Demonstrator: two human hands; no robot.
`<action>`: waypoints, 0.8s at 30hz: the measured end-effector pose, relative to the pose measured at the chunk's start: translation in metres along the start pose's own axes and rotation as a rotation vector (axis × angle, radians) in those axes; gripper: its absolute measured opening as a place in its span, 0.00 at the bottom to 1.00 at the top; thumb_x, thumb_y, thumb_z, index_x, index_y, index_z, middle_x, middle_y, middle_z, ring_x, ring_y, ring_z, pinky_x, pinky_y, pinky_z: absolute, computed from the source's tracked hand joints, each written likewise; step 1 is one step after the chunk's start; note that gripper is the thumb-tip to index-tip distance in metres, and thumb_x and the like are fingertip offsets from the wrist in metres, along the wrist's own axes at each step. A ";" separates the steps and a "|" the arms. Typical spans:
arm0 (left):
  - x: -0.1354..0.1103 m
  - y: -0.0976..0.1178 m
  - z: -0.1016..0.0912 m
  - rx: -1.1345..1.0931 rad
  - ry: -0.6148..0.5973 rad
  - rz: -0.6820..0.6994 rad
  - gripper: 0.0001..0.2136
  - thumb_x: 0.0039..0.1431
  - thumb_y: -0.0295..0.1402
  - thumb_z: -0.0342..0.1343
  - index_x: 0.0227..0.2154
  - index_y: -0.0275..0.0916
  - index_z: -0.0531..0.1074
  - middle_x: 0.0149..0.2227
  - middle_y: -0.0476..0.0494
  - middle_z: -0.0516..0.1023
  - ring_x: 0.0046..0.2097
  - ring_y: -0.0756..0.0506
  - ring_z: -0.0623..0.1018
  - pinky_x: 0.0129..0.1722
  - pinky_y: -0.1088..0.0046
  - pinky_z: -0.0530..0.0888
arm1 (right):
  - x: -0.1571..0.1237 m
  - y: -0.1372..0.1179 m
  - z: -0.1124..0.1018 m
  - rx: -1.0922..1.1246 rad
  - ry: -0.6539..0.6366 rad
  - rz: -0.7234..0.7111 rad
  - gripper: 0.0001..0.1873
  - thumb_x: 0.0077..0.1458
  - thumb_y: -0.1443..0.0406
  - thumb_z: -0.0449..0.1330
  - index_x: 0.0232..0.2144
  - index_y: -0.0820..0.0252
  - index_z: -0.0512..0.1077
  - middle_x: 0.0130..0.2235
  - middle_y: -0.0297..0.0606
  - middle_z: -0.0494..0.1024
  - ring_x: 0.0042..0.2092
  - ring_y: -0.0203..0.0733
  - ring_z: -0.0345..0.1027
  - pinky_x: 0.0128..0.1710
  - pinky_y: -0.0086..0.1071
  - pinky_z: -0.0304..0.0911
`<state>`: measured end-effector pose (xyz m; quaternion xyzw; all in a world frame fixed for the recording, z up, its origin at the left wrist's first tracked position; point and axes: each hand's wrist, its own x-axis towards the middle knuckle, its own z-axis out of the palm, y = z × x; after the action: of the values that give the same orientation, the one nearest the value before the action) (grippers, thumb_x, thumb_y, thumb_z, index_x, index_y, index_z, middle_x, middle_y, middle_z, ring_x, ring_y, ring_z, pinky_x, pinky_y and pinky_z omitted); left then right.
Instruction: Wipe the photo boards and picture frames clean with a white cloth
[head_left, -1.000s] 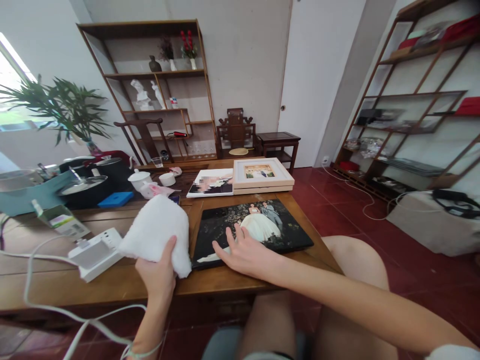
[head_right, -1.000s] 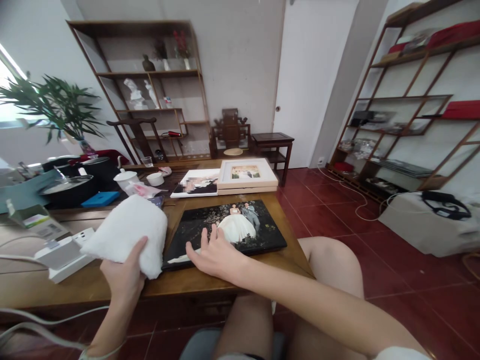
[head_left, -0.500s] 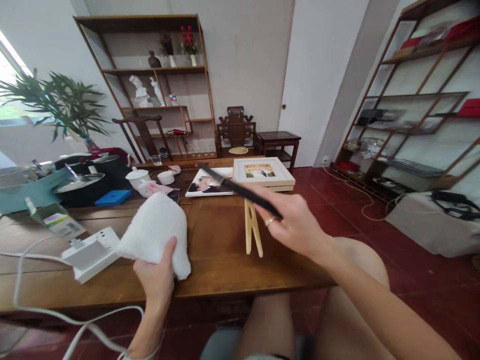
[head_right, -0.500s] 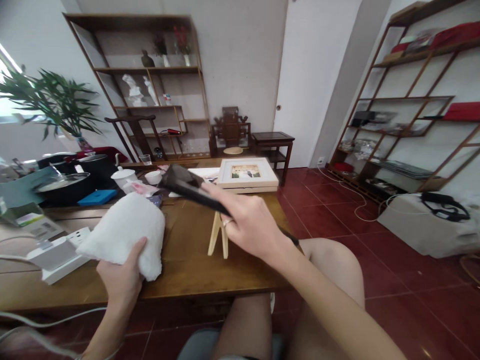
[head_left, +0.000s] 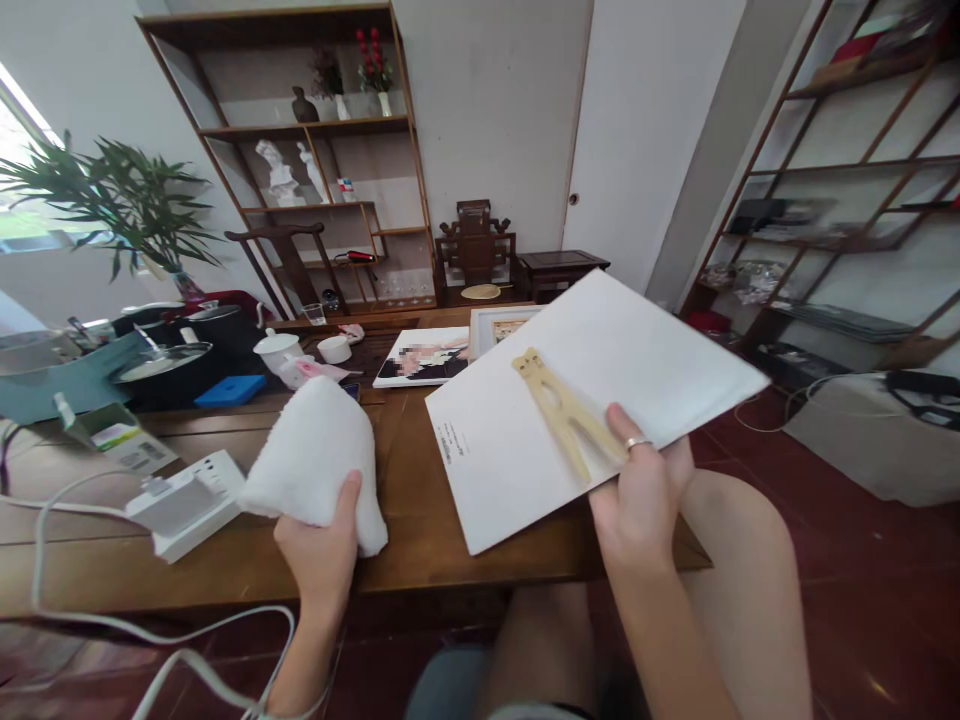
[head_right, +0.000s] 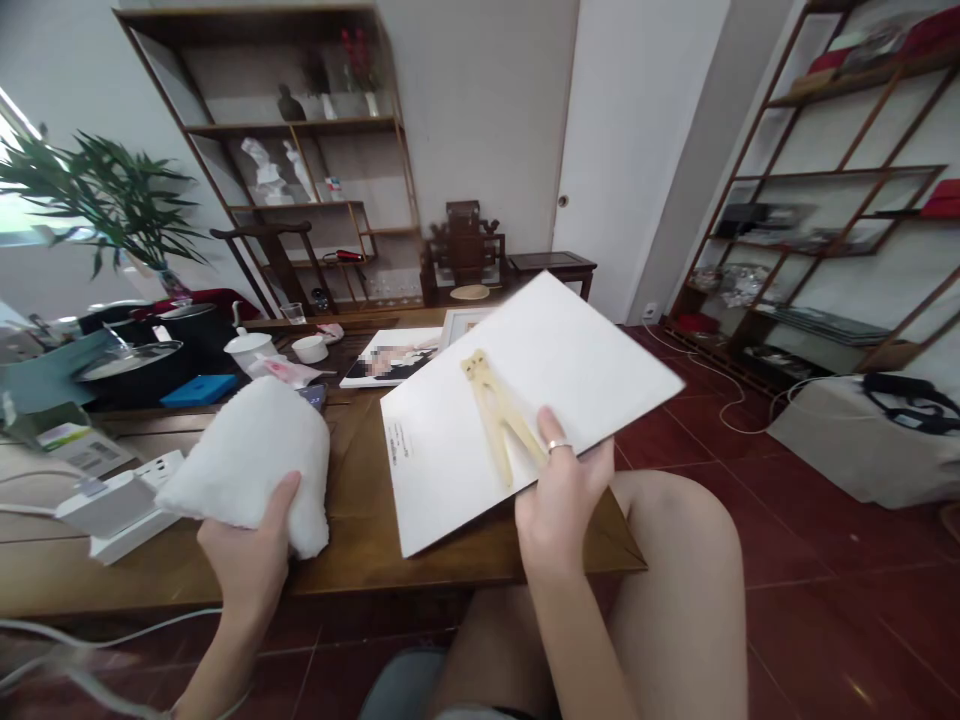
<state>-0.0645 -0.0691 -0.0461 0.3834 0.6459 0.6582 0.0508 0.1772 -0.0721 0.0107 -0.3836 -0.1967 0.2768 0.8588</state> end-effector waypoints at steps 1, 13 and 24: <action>-0.001 0.001 0.000 0.026 -0.003 0.022 0.20 0.40 0.44 0.63 0.30 0.30 0.73 0.38 0.33 0.77 0.42 0.34 0.76 0.47 0.55 0.71 | -0.004 0.005 -0.003 0.020 0.012 0.051 0.30 0.46 0.67 0.63 0.53 0.56 0.63 0.51 0.41 0.72 0.46 0.45 0.71 0.49 0.48 0.68; -0.027 0.009 0.004 0.240 -0.705 0.874 0.09 0.57 0.35 0.53 0.29 0.39 0.76 0.47 0.37 0.76 0.52 0.37 0.73 0.52 0.60 0.70 | -0.026 0.056 -0.021 0.094 0.133 0.325 0.31 0.47 0.64 0.63 0.54 0.56 0.61 0.55 0.42 0.70 0.48 0.43 0.71 0.50 0.43 0.67; -0.020 0.022 0.012 0.392 -0.877 0.998 0.12 0.51 0.42 0.61 0.21 0.39 0.71 0.57 0.39 0.67 0.59 0.34 0.65 0.57 0.53 0.65 | -0.007 0.038 -0.047 0.041 0.039 0.419 0.23 0.45 0.64 0.62 0.46 0.61 0.69 0.48 0.40 0.76 0.47 0.45 0.71 0.49 0.42 0.68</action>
<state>-0.0339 -0.0739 -0.0368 0.8675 0.4192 0.2582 -0.0718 0.1853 -0.0811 -0.0484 -0.4039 -0.0901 0.4459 0.7937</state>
